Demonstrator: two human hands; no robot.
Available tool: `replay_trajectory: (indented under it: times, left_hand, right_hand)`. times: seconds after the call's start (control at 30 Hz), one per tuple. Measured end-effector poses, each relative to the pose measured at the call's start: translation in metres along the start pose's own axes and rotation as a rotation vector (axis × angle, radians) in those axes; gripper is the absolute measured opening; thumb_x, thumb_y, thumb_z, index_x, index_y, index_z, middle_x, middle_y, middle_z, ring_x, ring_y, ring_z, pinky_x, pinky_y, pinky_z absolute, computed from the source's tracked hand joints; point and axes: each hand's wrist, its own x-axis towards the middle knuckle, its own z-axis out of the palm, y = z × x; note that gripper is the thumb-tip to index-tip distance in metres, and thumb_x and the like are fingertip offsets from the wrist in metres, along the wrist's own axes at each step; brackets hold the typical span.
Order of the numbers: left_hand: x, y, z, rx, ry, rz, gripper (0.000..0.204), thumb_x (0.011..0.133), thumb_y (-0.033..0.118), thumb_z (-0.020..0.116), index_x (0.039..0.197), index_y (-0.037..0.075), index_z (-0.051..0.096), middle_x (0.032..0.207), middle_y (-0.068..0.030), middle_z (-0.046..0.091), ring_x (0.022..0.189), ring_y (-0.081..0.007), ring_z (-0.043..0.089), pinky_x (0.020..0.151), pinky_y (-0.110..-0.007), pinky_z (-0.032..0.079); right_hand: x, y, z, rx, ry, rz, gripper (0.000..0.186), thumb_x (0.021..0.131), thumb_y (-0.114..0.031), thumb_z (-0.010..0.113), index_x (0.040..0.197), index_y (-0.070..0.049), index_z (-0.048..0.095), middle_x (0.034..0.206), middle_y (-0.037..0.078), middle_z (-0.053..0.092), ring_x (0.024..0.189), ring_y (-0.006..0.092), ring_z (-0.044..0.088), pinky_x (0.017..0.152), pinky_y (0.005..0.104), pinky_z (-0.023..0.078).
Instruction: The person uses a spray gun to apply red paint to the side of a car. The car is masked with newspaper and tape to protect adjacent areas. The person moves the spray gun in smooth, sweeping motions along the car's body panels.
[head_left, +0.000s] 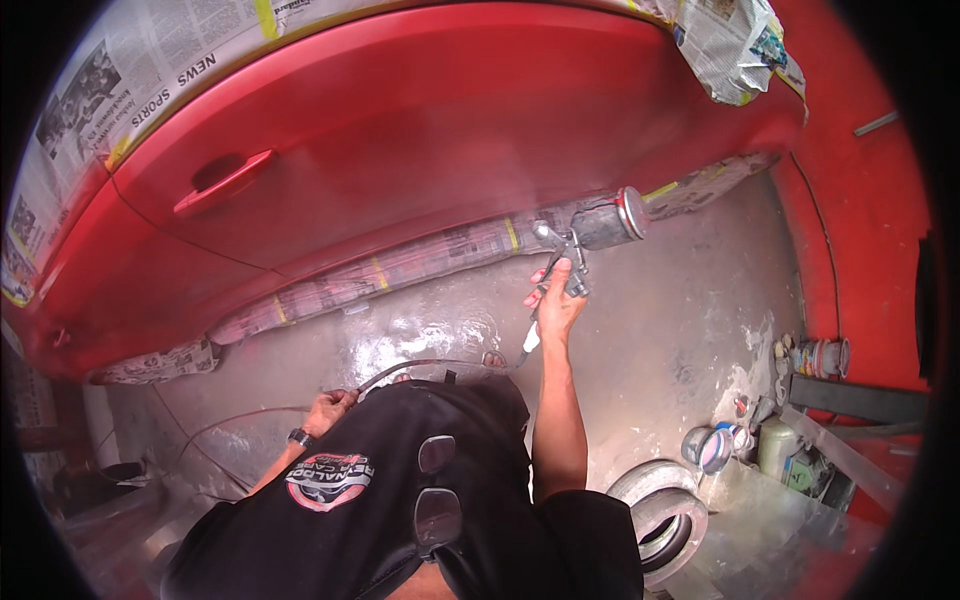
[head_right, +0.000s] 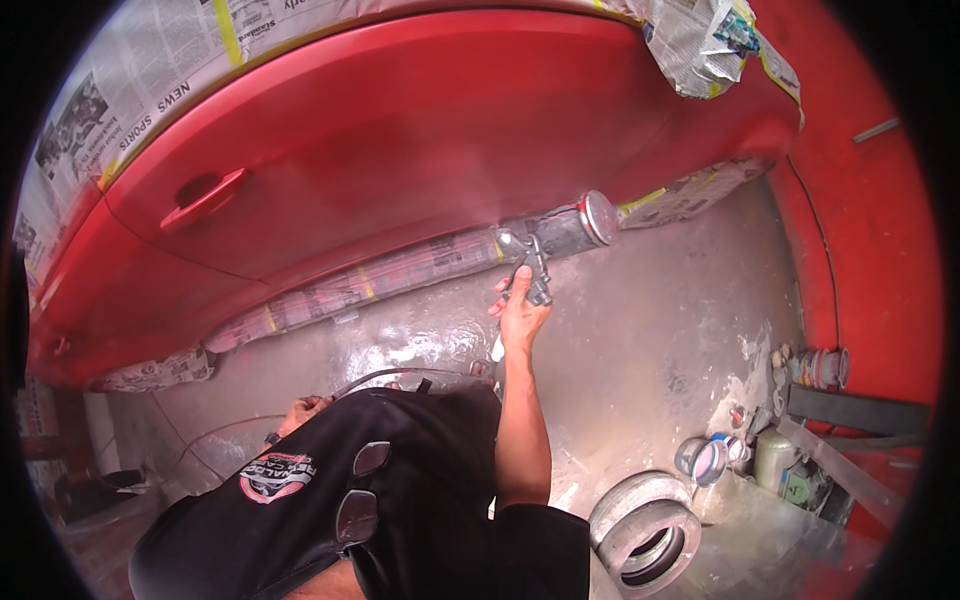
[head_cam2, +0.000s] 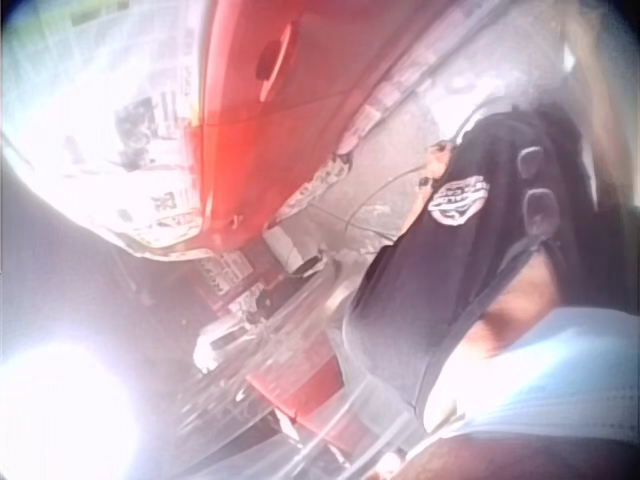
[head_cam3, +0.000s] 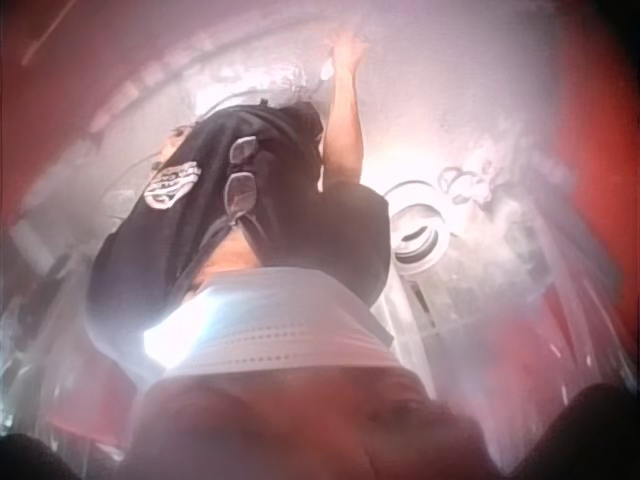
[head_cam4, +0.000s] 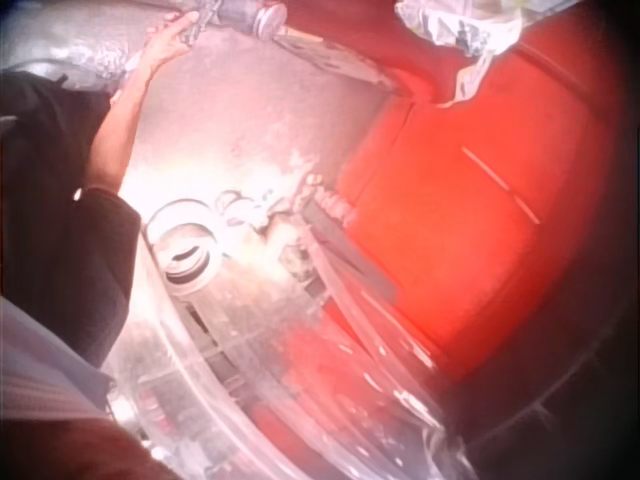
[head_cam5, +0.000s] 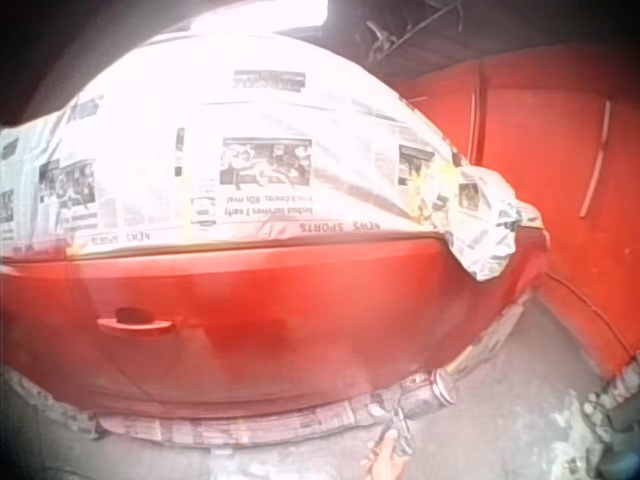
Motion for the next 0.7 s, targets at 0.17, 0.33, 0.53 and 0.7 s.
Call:
replay_trajectory:
  times: [0.17,0.33,0.53,0.7]
  left_hand:
    - [-0.008,0.015,0.004,0.023,-0.001,0.032,0.043,0.097,0.044,0.059,0.079,0.006,0.068,0.062,0.0034,0.053,0.058,-0.0069,0.047,0.055,-0.028,0.039]
    - [0.005,-0.003,-0.003,0.095,0.025,0.086,0.046,0.096,0.049,0.057,0.081,0.006,0.07,0.058,0.0022,0.049,0.055,-0.0079,0.043,0.053,-0.029,0.036]
    - [0.003,-0.002,-0.009,0.164,0.052,0.021,0.045,0.095,0.047,0.058,0.082,0.005,0.07,0.058,0.0005,0.05,0.056,-0.0097,0.045,0.054,-0.032,0.037]
    - [-0.003,0.0,-0.012,0.19,0.07,0.022,0.043,0.095,0.045,0.059,0.081,0.005,0.069,0.061,-0.0005,0.054,0.058,-0.0103,0.048,0.056,-0.032,0.04]
  right_hand:
    - [0.029,-0.022,-0.017,0.044,0.227,-0.083,0.048,0.098,-0.047,0.056,0.103,0.001,0.054,0.071,0.01,0.061,0.038,0.0151,0.049,0.036,0.027,0.041]
    - [0.004,-0.011,-0.001,0.011,0.246,-0.058,0.047,0.098,-0.046,0.056,0.104,0.0,0.057,0.071,0.009,0.061,0.041,0.0149,0.052,0.037,0.0271,0.041]
    - [-0.06,0.017,0.023,-0.027,-0.158,0.062,0.047,0.097,-0.047,0.057,0.101,-0.001,0.06,0.078,0.007,0.066,0.047,0.0127,0.057,0.041,0.0261,0.045]
    - [-0.073,0.017,0.017,-0.007,-0.364,0.067,0.06,0.099,-0.057,0.046,0.106,0.0,0.062,0.094,0.009,0.072,0.048,0.0134,0.058,0.045,0.0258,0.046]
